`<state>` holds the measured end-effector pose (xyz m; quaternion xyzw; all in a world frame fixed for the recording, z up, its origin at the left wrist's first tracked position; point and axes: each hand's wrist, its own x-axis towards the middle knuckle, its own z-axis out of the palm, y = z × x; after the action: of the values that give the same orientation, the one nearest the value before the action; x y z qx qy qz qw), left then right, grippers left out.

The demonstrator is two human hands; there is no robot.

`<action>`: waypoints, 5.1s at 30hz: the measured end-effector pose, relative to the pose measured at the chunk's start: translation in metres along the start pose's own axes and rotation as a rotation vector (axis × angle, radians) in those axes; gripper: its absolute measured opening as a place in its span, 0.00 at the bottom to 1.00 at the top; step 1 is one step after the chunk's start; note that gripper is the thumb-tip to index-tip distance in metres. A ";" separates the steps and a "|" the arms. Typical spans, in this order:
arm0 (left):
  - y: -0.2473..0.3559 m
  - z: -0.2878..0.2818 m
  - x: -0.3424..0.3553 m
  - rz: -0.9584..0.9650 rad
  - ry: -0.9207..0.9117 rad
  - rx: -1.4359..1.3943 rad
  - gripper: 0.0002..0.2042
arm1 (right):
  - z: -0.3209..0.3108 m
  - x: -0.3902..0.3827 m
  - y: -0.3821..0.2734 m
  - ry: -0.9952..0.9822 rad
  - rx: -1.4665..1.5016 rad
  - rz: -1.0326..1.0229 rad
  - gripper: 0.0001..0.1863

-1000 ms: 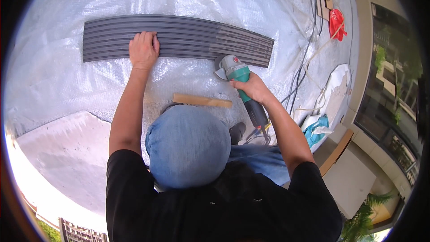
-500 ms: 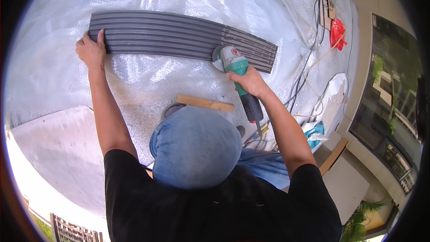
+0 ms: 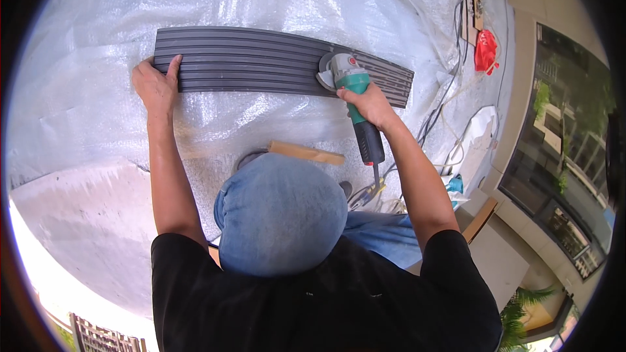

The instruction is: The person grinds the edge of a composite plank using an angle grinder, cleans its grooves with a utility knife, and carries the plank to apply adhesive onto it using a caulking gun.

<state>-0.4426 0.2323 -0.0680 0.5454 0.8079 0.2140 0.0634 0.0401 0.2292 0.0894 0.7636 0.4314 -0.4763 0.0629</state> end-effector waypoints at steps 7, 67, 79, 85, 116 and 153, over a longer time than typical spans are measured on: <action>-0.013 -0.002 -0.007 -0.067 -0.048 -0.144 0.33 | 0.023 -0.071 0.023 -0.118 -0.070 0.078 0.42; -0.064 -0.028 -0.053 0.048 0.157 -0.264 0.04 | 0.163 -0.008 -0.352 -0.148 -0.795 -0.514 0.45; -0.065 -0.026 -0.054 0.012 0.128 -0.298 0.05 | 0.079 0.008 -0.260 -0.118 -0.810 -0.309 0.50; -0.066 -0.019 -0.056 0.027 0.129 -0.252 0.05 | 0.039 0.011 -0.207 -0.080 -0.810 -0.231 0.50; -0.068 -0.024 -0.059 0.071 0.135 -0.295 0.07 | 0.067 -0.032 -0.250 -0.027 -0.752 -0.352 0.45; -0.069 -0.013 -0.052 0.126 0.129 -0.280 0.06 | -0.037 -0.002 -0.046 0.074 -0.717 0.008 0.50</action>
<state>-0.4855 0.1602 -0.0921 0.5660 0.7368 0.3626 0.0730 0.0319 0.2752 0.1258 0.7115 0.5699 -0.2664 0.3130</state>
